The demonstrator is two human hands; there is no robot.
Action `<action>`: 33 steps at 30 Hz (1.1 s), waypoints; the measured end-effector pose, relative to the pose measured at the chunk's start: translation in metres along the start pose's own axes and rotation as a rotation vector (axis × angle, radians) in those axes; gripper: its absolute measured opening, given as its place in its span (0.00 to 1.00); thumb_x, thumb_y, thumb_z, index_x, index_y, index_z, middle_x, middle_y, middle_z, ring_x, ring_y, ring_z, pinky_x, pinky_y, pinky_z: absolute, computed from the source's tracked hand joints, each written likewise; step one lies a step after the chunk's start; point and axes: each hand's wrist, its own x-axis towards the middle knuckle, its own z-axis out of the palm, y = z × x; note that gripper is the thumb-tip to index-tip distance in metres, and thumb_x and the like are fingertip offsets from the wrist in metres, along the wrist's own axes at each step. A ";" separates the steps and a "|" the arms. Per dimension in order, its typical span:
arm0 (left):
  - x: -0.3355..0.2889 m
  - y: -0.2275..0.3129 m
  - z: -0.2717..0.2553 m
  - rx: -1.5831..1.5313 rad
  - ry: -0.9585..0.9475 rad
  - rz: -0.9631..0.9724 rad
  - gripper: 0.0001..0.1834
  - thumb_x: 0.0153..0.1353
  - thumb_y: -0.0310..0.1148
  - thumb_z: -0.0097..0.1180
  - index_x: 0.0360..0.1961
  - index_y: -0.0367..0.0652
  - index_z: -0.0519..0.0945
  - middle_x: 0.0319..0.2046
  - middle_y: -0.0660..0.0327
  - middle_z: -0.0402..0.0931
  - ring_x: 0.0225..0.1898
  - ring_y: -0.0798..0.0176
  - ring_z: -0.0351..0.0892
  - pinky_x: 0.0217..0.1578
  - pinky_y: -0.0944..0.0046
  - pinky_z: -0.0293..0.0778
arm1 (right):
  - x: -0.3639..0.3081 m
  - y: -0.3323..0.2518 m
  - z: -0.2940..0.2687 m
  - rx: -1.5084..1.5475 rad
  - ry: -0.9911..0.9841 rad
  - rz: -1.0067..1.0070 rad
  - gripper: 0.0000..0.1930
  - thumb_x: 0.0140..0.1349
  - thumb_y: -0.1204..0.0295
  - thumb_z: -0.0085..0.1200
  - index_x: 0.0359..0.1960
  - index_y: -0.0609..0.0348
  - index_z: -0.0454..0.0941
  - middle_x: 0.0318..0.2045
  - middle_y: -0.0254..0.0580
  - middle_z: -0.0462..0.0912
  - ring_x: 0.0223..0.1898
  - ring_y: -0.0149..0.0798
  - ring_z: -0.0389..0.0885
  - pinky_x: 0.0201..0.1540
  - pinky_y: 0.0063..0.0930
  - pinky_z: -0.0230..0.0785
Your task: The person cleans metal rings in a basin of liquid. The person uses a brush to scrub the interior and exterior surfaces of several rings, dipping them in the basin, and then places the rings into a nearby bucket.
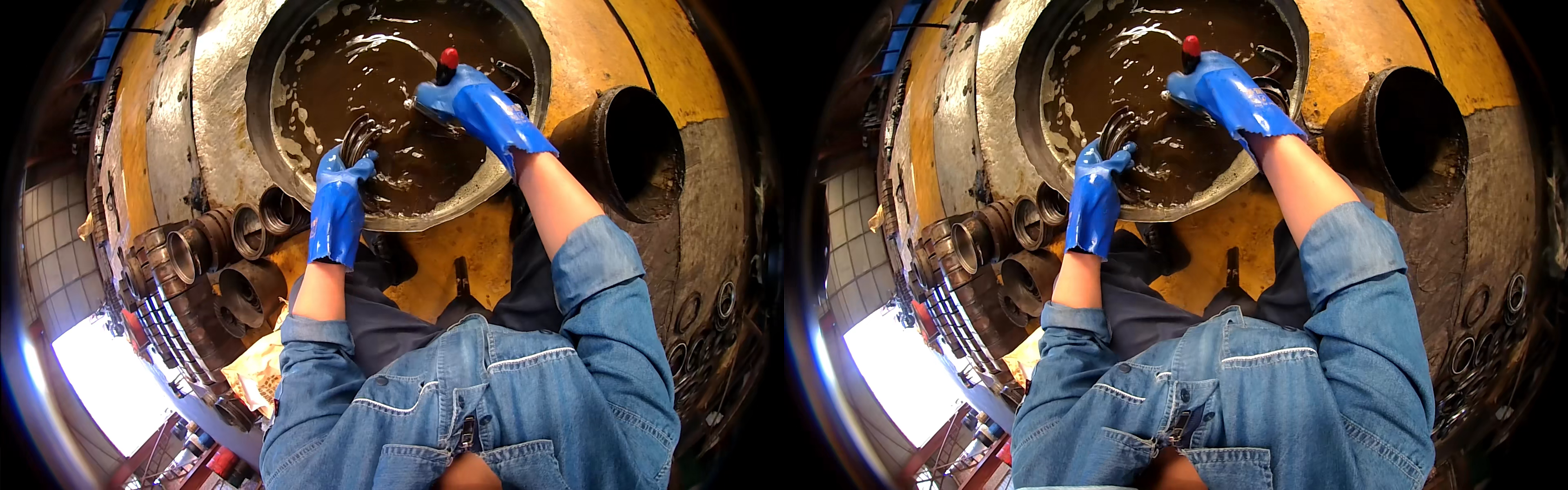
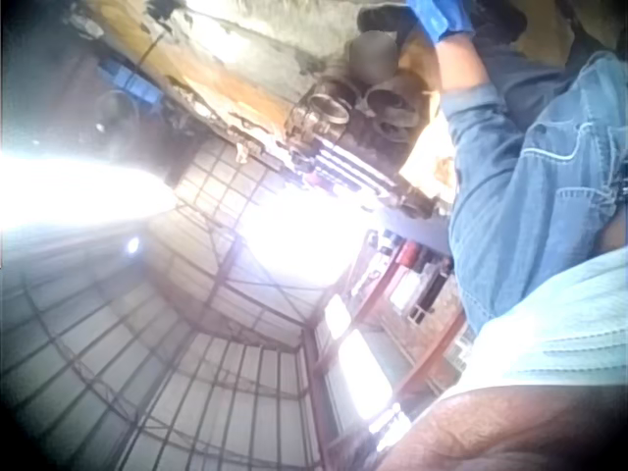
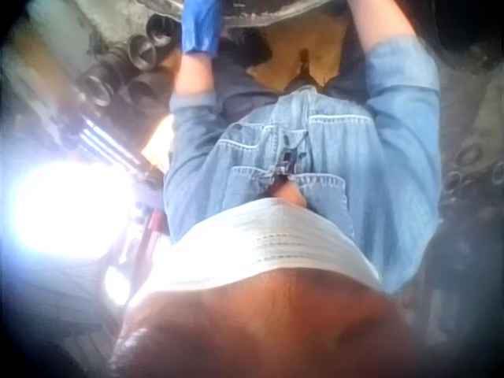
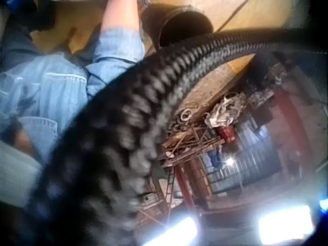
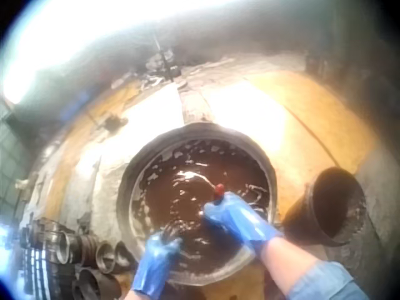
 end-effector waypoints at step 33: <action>0.018 -0.008 -0.005 0.662 -0.125 -0.110 0.16 0.62 0.25 0.70 0.50 0.35 0.85 0.36 0.62 0.85 0.36 0.67 0.80 0.38 0.64 0.76 | -0.005 -0.018 0.024 0.184 0.304 -0.157 0.28 0.55 0.45 0.61 0.42 0.59 0.89 0.39 0.56 0.90 0.43 0.55 0.88 0.53 0.42 0.79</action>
